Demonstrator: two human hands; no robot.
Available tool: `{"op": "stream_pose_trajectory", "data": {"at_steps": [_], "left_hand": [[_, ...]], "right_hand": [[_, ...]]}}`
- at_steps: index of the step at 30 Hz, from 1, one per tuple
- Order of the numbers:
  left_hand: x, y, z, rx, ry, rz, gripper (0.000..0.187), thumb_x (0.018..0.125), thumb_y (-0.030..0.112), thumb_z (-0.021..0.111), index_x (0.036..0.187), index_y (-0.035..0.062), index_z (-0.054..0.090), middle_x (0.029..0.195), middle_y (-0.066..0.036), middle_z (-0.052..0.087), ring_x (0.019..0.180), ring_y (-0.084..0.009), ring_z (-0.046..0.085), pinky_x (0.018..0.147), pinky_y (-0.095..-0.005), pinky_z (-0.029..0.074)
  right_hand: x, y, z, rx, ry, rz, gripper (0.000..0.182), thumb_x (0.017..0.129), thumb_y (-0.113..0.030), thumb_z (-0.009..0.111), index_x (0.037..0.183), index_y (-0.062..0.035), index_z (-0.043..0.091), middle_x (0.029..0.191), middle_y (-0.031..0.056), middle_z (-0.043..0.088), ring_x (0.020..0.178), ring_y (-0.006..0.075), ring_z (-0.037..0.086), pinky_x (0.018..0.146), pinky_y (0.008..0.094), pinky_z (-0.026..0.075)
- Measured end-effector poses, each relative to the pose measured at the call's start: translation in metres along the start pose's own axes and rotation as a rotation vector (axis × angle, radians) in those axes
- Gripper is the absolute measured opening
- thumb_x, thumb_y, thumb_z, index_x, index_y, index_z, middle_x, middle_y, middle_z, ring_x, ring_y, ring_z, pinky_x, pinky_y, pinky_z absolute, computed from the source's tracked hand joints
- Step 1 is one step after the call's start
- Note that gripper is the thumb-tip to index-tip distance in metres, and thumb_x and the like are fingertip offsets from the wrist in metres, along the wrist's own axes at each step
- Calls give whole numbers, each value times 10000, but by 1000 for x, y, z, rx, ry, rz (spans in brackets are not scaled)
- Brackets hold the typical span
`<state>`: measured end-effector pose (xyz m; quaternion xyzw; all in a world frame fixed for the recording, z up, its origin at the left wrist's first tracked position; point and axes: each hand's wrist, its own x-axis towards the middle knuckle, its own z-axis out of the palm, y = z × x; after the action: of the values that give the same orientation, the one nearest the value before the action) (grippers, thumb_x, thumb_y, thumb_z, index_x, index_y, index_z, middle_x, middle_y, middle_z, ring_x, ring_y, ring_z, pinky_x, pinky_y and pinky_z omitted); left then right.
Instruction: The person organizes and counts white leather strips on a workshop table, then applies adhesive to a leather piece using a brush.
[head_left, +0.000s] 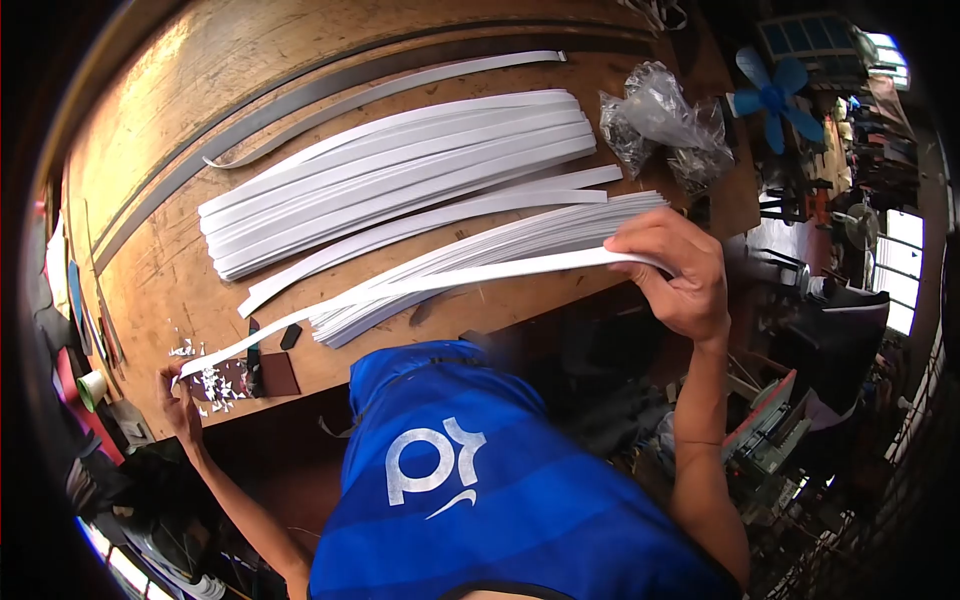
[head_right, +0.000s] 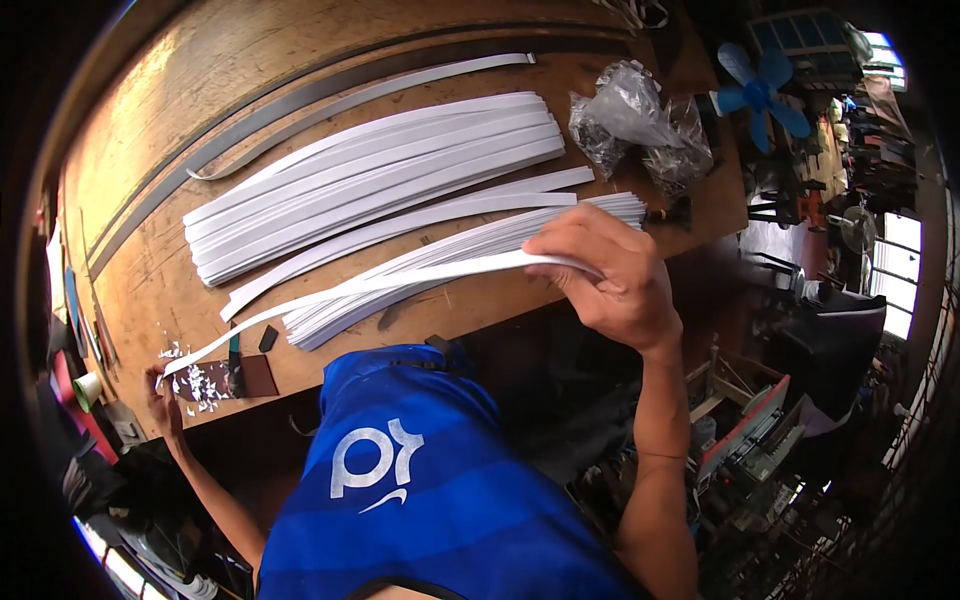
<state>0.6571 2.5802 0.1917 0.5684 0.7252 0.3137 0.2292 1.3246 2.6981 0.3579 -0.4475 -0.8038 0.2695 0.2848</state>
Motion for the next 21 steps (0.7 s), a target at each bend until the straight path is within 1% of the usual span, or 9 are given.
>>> {"op": "stream_pose_trajectory", "data": {"at_steps": [2,3,4,6,8,10,12,14,21], "left_hand": [[-1,2,-2,-67,5,-58,32,904,-1,598,905,9,568,851,-35,587,843,-119,542,737,-243,433],[0,-1,-5,-95,-69,-127,37,902,8,607,883,8,575,821,-28,582,818,-115,544,734,-249,433],[1,-2,-7,-123,-142,-195,52,900,16,615,861,7,582,792,-21,577,793,-111,546,730,-256,433],[4,10,-11,-56,-178,-207,56,886,24,639,852,-3,605,767,-15,584,757,-100,549,706,-251,432],[6,16,-14,64,-266,-213,74,866,41,675,890,-8,625,784,-16,600,752,-94,548,683,-247,432],[10,12,-21,64,-301,-222,89,865,54,680,904,-9,631,796,-19,611,759,-94,550,690,-247,434],[14,14,-24,66,-343,-232,106,863,68,685,918,-10,637,808,-21,621,765,-93,552,697,-247,437],[17,19,-26,-87,-373,-365,105,862,71,683,911,-11,640,813,-20,633,783,-99,565,722,-256,442],[31,11,-39,121,-493,-284,160,862,69,676,997,-17,672,849,-42,660,841,-116,608,775,-277,477]], "right_hand": [[1,5,-2,-35,67,250,200,780,20,734,975,-15,701,776,57,634,695,149,614,604,270,479],[0,13,-7,-61,53,328,192,801,-9,737,990,-9,703,801,34,641,716,99,592,640,252,483],[-1,20,-9,-61,55,327,192,801,-9,737,990,-9,703,801,34,641,716,99,592,640,252,483],[-3,34,-11,74,117,575,195,795,-33,764,973,0,692,807,22,646,728,71,579,651,241,487],[-2,46,-16,134,138,608,255,786,-66,791,974,11,637,785,19,643,699,50,574,632,227,486],[-1,56,-21,250,154,737,318,778,-78,803,980,0,570,758,31,640,651,57,583,596,212,479],[-4,69,-21,297,163,728,357,770,-86,813,988,-15,540,748,38,637,620,64,583,568,202,473],[-7,74,-20,430,205,775,363,762,-77,816,993,-15,542,744,38,634,611,70,581,563,206,476],[-11,77,-9,541,380,760,372,763,-68,814,1004,-17,536,772,47,633,619,77,584,557,219,485]]}}
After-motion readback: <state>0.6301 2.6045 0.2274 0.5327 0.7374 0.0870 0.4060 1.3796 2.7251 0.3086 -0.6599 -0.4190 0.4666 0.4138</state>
